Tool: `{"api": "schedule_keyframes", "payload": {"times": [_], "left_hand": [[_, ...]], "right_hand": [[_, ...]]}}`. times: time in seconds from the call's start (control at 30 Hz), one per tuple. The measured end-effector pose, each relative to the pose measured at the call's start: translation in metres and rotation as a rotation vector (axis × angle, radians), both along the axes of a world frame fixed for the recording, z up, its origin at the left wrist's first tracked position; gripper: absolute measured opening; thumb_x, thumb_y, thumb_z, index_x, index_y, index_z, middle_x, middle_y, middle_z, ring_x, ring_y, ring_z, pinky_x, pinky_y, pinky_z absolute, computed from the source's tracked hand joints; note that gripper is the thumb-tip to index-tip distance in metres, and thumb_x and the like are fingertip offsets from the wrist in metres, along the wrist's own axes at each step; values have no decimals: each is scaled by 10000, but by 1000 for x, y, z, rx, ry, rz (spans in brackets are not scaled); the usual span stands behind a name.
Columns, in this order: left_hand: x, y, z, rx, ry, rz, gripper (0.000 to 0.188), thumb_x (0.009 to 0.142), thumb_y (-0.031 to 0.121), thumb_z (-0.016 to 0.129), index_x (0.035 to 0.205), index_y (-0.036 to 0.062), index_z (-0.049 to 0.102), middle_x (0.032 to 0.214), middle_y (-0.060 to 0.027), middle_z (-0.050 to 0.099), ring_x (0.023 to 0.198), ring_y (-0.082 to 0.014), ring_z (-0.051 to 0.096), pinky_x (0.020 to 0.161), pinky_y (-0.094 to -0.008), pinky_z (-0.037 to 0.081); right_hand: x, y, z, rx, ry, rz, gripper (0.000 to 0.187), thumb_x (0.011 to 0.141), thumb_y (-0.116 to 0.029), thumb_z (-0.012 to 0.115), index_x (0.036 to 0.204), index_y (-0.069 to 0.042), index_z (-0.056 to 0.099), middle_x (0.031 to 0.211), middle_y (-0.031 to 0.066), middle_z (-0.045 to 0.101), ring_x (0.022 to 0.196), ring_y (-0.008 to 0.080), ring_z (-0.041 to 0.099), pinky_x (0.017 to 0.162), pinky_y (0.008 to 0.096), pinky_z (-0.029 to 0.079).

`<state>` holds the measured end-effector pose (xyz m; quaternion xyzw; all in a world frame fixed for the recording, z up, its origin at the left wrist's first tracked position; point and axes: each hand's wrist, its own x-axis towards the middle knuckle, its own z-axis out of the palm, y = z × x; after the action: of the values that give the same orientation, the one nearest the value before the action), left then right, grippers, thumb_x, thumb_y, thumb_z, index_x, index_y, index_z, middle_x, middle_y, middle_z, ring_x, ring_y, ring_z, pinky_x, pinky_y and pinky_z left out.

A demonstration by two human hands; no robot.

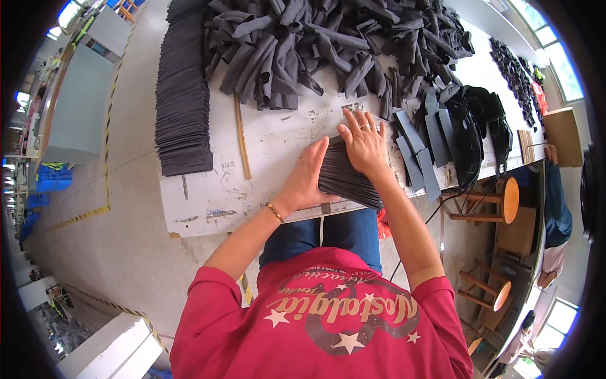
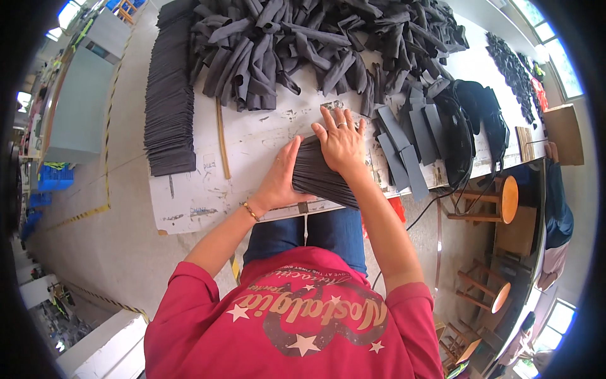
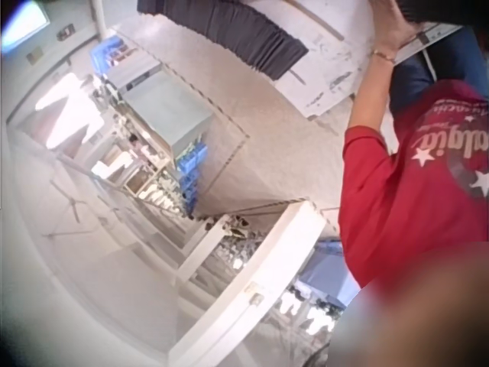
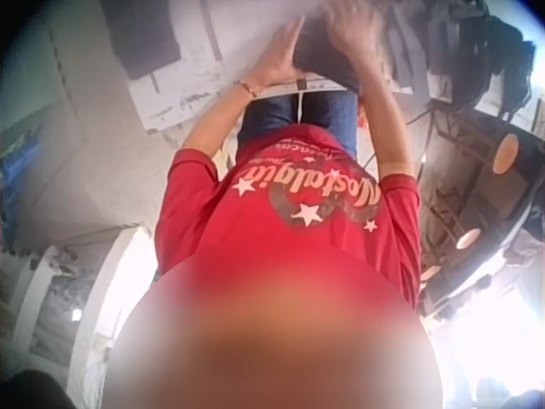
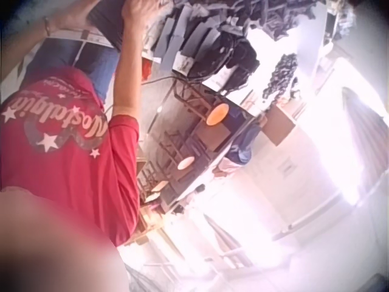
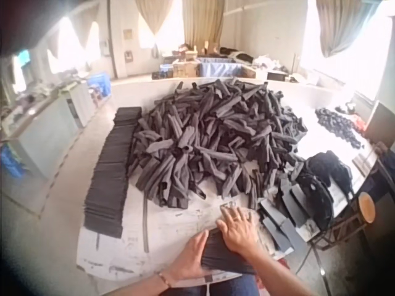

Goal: The recorder is inspecting and stacking black foam strips at a workbench in a factory setting.

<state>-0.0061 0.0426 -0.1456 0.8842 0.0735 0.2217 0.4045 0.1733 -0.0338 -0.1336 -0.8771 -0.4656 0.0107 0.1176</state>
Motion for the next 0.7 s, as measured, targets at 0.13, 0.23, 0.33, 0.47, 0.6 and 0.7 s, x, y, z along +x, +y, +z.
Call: {"api": "schedule_keyframes", "payload": {"times": [0.13, 0.23, 0.33, 0.47, 0.6, 0.7], "left_hand": [[2, -1, -4, -48, -61, -20, 1309, 542, 227, 911, 1534, 55, 75, 1460, -212, 321, 1338, -393, 347, 1135, -467, 293], [-2, -2, -4, -66, -48, 16, 1314, 544, 207, 910, 1539, 67, 63, 1448, -211, 340, 1328, -393, 360, 1129, -461, 305], [-1, -3, -2, -98, -44, 28, 1318, 544, 189, 908, 1543, 78, 54, 1431, -205, 361, 1309, -392, 379, 1120, -457, 318], [0, -4, 1, -98, -58, 46, 1314, 548, 171, 906, 1544, 82, 53, 1409, -201, 383, 1288, -392, 399, 1105, -454, 337], [0, -3, 1, -149, -95, 65, 1297, 553, 132, 899, 1545, 90, 64, 1371, -185, 429, 1259, -379, 436, 1083, -446, 364], [-1, -4, 2, -179, -95, 60, 1284, 558, 110, 894, 1545, 93, 72, 1342, -173, 464, 1241, -367, 459, 1074, -443, 375]], "right_hand": [[5, -3, 10, 21, -67, 72, 571, 998, -541, 321, 1401, -167, 474, 1382, 141, 520, 1372, 317, 379, 1149, 579, 171], [6, -11, 30, -35, 37, 228, 569, 993, -549, 332, 1322, -141, 554, 1295, 159, 575, 1300, 328, 454, 1145, 582, 178], [12, -20, 41, -102, 98, 328, 599, 979, -573, 352, 1245, -105, 616, 1208, 188, 609, 1215, 344, 522, 1143, 565, 200], [12, -31, 57, -189, 181, 393, 746, 909, -679, 411, 1338, -81, 537, 1223, 215, 597, 1254, 363, 491, 1141, 568, 206], [3, -43, 66, -224, 228, 380, 1150, 656, -772, 657, 1479, -50, 305, 1294, 260, 540, 1313, 409, 426, 1158, 566, 158], [-8, -56, 70, -364, 156, 463, 1332, 493, -679, 814, 1507, -50, 222, 1420, 247, 413, 1357, 410, 362, 1130, 639, 175]]}}
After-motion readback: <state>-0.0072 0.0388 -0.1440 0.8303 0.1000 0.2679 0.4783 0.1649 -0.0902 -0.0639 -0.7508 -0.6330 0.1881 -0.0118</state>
